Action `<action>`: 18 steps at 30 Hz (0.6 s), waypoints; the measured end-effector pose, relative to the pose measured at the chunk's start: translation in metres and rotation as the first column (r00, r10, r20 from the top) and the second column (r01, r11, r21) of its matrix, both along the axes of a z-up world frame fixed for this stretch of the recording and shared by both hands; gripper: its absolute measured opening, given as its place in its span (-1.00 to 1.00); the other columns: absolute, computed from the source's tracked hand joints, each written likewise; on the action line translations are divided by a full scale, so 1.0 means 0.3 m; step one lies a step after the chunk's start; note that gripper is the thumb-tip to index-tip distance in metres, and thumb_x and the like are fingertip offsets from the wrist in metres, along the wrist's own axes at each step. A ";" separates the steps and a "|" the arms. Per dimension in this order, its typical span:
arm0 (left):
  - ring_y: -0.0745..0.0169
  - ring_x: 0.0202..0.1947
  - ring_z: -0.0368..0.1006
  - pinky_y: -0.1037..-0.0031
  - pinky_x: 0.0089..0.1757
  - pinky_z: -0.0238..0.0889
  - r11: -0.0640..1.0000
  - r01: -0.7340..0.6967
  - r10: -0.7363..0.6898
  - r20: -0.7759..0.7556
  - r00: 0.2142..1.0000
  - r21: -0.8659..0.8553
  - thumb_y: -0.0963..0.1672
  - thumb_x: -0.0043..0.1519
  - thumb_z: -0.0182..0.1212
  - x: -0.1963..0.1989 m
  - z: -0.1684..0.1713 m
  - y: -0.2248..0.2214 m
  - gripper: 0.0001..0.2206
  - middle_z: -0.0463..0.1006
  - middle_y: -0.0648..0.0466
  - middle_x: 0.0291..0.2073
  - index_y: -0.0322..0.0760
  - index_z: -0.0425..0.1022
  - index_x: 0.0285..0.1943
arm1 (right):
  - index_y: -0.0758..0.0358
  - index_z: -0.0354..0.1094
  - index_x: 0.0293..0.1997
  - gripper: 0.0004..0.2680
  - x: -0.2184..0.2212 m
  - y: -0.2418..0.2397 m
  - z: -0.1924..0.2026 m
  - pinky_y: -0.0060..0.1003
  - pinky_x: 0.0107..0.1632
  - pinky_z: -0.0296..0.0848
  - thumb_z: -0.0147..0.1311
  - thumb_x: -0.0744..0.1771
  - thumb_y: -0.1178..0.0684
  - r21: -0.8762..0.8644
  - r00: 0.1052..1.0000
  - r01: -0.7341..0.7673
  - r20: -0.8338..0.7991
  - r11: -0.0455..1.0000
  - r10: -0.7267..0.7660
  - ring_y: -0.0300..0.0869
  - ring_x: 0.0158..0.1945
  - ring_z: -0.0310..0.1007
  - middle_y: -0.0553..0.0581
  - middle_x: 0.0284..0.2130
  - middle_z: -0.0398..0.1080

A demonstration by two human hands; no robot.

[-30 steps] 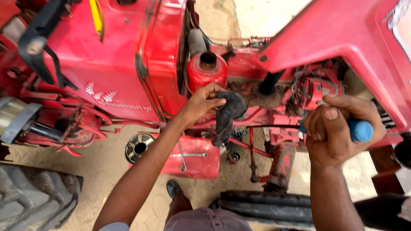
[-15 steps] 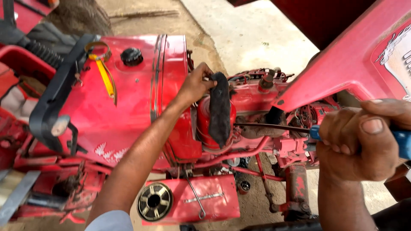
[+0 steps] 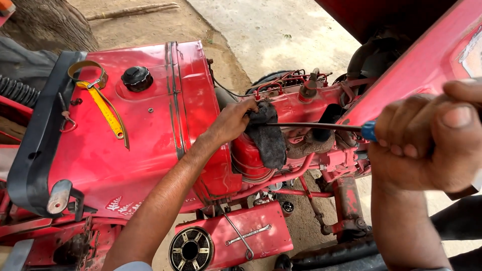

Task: Cleaning and performing maintenance on a tractor engine and air filter component.

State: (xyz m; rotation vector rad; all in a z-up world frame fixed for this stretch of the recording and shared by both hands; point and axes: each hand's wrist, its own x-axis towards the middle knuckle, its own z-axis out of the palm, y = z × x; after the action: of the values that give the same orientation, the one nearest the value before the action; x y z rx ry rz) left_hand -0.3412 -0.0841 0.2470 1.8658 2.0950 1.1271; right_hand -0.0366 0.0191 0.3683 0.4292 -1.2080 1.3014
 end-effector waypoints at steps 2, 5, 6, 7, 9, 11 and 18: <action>-0.06 0.03 0.55 0.16 0.00 0.36 0.999 -0.022 0.023 0.019 1.000 -0.047 -0.32 0.20 0.07 0.011 -0.005 -0.002 -0.73 0.59 -0.09 -0.06 -0.28 0.39 0.06 | 0.36 0.21 0.15 -0.80 -0.027 -0.007 0.017 -0.37 -0.61 0.11 -0.17 0.45 0.07 0.055 0.995 0.016 0.094 0.998 -0.021 -0.38 -0.76 -0.01 -0.07 -0.72 0.04; -0.02 0.02 0.55 0.18 0.01 0.37 0.996 -0.046 0.044 -0.029 0.999 -0.074 -0.31 0.22 0.07 0.024 -0.025 0.003 -0.76 0.59 -0.04 -0.08 -0.25 0.48 0.02 | 0.37 0.25 0.17 -0.81 -0.030 0.001 0.040 -0.35 -0.56 0.08 -0.17 0.49 0.07 0.027 0.988 0.040 0.149 0.999 -0.043 -0.38 -0.73 -0.04 -0.04 -0.69 0.01; -0.03 0.04 0.53 0.18 0.03 0.36 0.997 -0.055 0.050 -0.095 0.994 -0.053 -0.31 0.24 0.09 0.026 -0.034 0.000 -0.78 0.58 -0.02 -0.07 -0.26 0.52 -0.03 | 0.40 0.30 0.16 -0.78 -0.029 0.006 0.047 -0.37 -0.56 0.06 -0.19 0.49 0.06 -0.058 0.993 0.043 0.111 0.997 -0.037 -0.38 -0.71 -0.06 -0.02 -0.67 0.00; -0.03 0.04 0.53 0.18 0.03 0.36 0.997 -0.059 0.054 -0.092 0.994 -0.053 -0.31 0.24 0.09 0.028 -0.035 0.001 -0.78 0.58 -0.02 -0.07 -0.26 0.52 -0.03 | 0.40 0.30 0.16 -0.78 -0.007 0.074 0.019 -0.37 -0.56 0.06 -0.19 0.49 0.06 -0.058 0.993 0.039 0.113 0.998 -0.033 -0.38 -0.71 -0.06 -0.02 -0.67 0.00; -0.02 0.05 0.41 0.23 0.04 0.34 0.999 -0.018 0.028 -0.266 0.963 0.039 -0.29 0.11 0.19 0.029 -0.036 -0.002 -0.81 0.52 0.04 -0.09 -0.20 0.57 -0.19 | 0.25 0.21 -0.14 -0.88 0.033 0.209 -0.036 -0.39 -0.53 0.02 -0.16 0.49 0.07 -0.016 0.996 -0.002 0.094 1.000 0.004 -0.36 -0.68 -0.08 -0.02 -0.67 0.00; 0.01 0.06 0.38 0.22 0.05 0.32 1.000 -0.016 0.022 -0.269 0.963 0.026 -0.29 0.11 0.19 0.017 -0.046 0.002 -0.79 0.49 0.04 -0.09 -0.17 0.58 -0.17 | 0.14 0.13 -0.36 -0.78 0.062 0.341 -0.085 -0.41 -0.51 -0.02 -0.15 0.49 0.07 0.017 0.996 -0.036 0.083 0.999 0.034 -0.34 -0.65 -0.10 -0.02 -0.66 0.00; -0.08 0.08 0.43 0.13 0.09 0.29 0.999 -0.052 0.049 -0.113 0.992 -0.018 -0.27 0.25 0.15 -0.014 -0.074 0.026 -0.77 0.47 -0.03 -0.08 -0.30 0.34 0.07 | 0.13 0.09 -0.43 -0.68 -0.141 0.066 0.137 -0.38 -0.51 0.02 -0.11 0.54 0.02 0.042 0.973 -0.038 0.228 0.998 0.027 -0.34 -0.67 -0.09 -0.03 -0.69 -0.04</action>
State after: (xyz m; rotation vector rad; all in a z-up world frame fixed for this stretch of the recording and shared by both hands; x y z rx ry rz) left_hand -0.3453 -0.0764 0.2248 1.9197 2.2163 1.0290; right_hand -0.0788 0.0388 0.4095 0.3407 -1.4295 1.3803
